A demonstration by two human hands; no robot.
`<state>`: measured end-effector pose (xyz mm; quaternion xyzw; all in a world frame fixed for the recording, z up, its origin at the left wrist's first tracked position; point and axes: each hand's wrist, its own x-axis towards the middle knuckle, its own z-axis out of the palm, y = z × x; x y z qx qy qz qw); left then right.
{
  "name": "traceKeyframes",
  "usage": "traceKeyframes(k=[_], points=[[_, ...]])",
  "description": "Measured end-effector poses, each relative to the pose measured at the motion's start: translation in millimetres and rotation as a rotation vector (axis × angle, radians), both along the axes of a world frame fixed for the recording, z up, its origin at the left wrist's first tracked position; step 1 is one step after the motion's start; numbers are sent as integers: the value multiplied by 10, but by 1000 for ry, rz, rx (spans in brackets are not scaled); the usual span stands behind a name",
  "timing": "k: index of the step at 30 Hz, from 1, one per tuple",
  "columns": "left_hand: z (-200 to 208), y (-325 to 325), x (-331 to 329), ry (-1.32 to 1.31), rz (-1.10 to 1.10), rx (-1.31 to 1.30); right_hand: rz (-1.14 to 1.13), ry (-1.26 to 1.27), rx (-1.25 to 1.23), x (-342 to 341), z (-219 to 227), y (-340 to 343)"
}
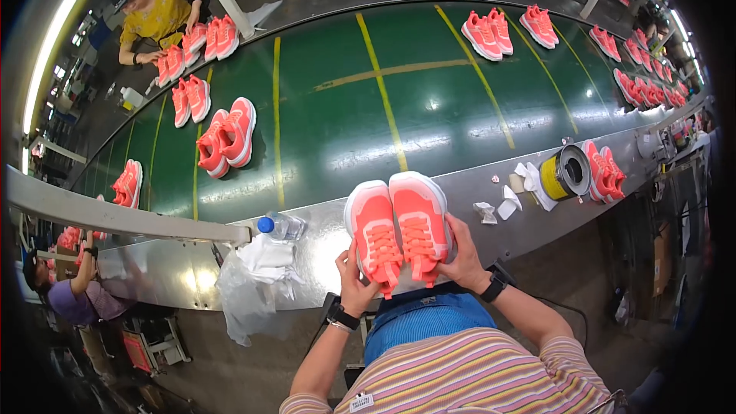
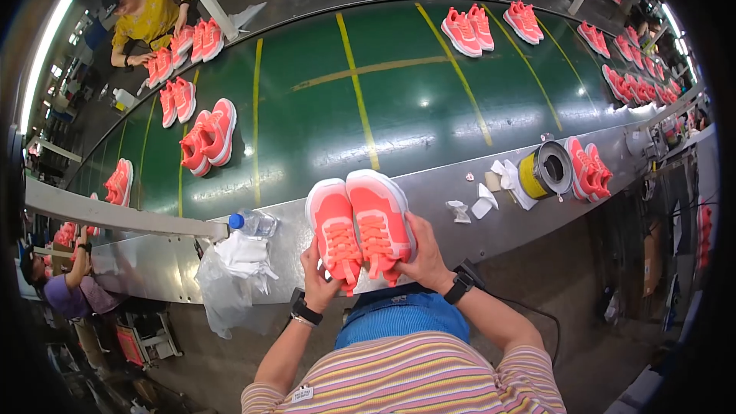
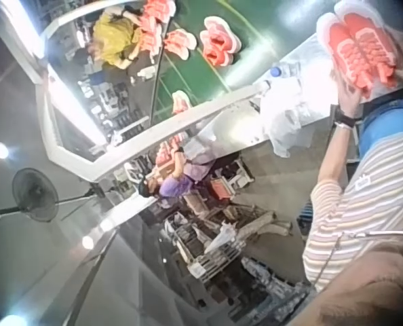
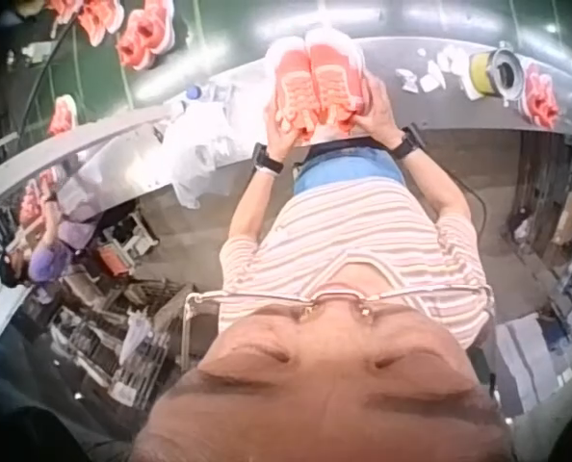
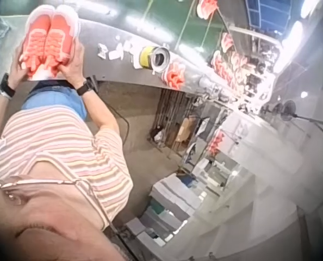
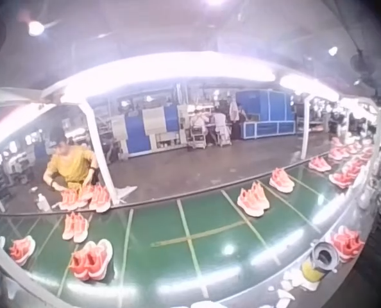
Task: Inspecting and cleaning shoes on a production line conveyor.
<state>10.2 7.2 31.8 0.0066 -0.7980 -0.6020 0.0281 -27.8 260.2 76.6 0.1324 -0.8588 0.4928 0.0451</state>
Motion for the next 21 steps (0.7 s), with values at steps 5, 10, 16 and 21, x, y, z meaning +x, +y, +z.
traceKeyframes(k=[5, 10, 16, 21], points=[[-63, -51, 106, 56, 19, -81, 17, -9, -16, 84, -100, -23], [6, -74, 152, 79, 26, -257, -27, 22, 30, 141, -140, -71], [-91, -79, 152, -46, 110, -155, -115, 40, 115, 165, 6, -161], [-198, -83, 213, -133, 160, -109, -152, -20, 146, 141, 69, -212]])
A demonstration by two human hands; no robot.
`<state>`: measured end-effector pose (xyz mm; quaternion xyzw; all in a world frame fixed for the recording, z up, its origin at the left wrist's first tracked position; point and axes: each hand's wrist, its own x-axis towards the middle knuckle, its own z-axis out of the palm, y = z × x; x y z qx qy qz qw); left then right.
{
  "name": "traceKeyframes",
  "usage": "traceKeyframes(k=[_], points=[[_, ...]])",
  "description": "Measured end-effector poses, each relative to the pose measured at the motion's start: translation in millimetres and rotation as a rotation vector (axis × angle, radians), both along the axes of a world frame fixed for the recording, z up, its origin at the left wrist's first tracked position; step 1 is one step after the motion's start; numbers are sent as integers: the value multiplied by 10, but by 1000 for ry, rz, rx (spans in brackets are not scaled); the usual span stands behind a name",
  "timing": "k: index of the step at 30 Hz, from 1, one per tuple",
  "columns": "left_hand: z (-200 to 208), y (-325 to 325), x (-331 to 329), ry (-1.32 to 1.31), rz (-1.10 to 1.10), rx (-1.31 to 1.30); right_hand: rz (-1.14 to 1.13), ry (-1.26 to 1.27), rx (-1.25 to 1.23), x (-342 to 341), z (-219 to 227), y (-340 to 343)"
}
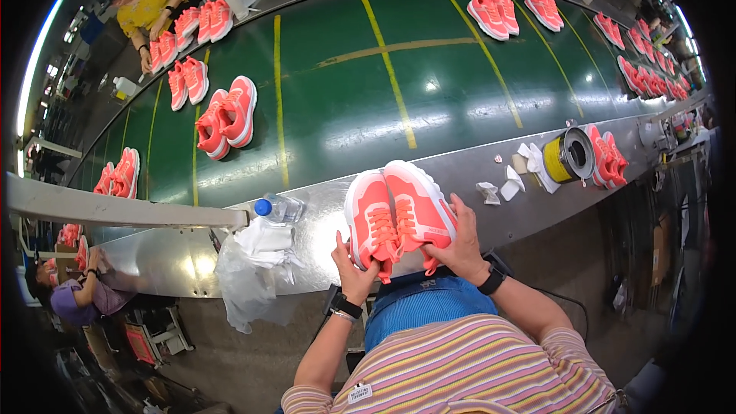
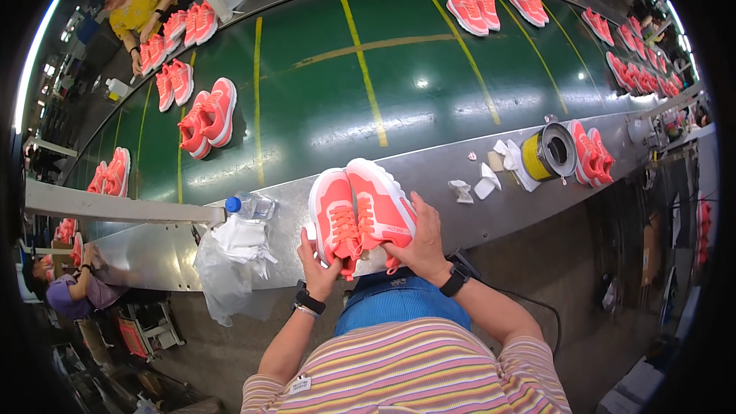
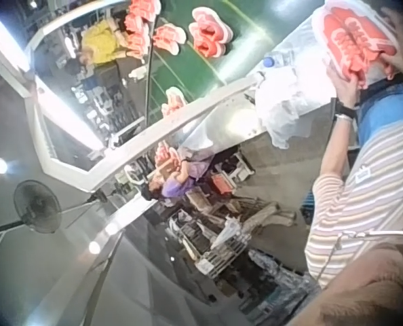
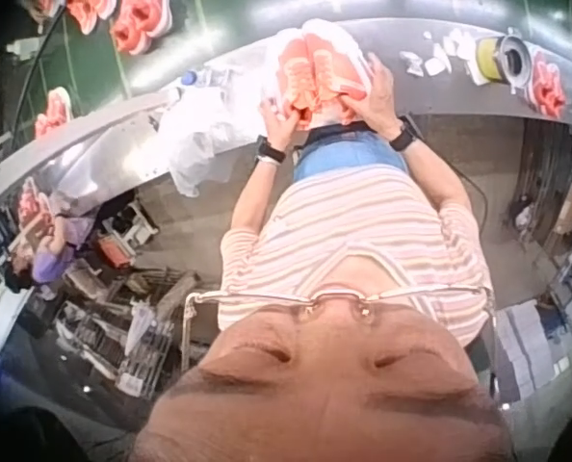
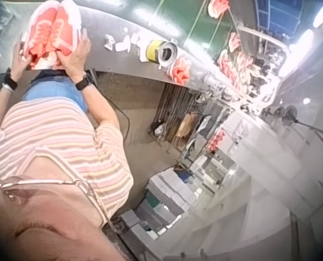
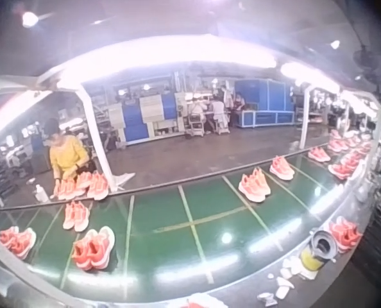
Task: Inspecting and cleaning shoes on a production line conveyor.
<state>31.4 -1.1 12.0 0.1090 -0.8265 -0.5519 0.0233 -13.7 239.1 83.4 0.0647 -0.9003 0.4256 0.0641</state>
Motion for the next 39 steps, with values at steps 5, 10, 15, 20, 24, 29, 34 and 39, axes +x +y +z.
traceKeyframes(k=[5, 10, 15, 20, 24, 29, 34, 39], points=[[-29, -6, 16, 9, 29, -56, -17, 9, 28, -31, 2, -41], [47, -21, -28, -73, 1, -71, -25, -26, -42, -30, -33, 17], [69, 105, -244, -283, -22, 392, -79, -89, -147, -193, -303, 98], [-232, 376, -416, -282, -128, 153, -10, -386, -223, -280, -542, 133], [-413, 295, -325, -264, -222, 290, 102, 37, -41, 86, -327, 324], [-304, 384, -372, -359, -192, 562, 539, 13, 459, 162, -278, -45], [151, 323, -368, -514, -229, 664, 601, -133, 528, -361, -192, -183], [238, 152, -385, -459, 108, 507, 574, -309, 67, -1269, 717, 789]])
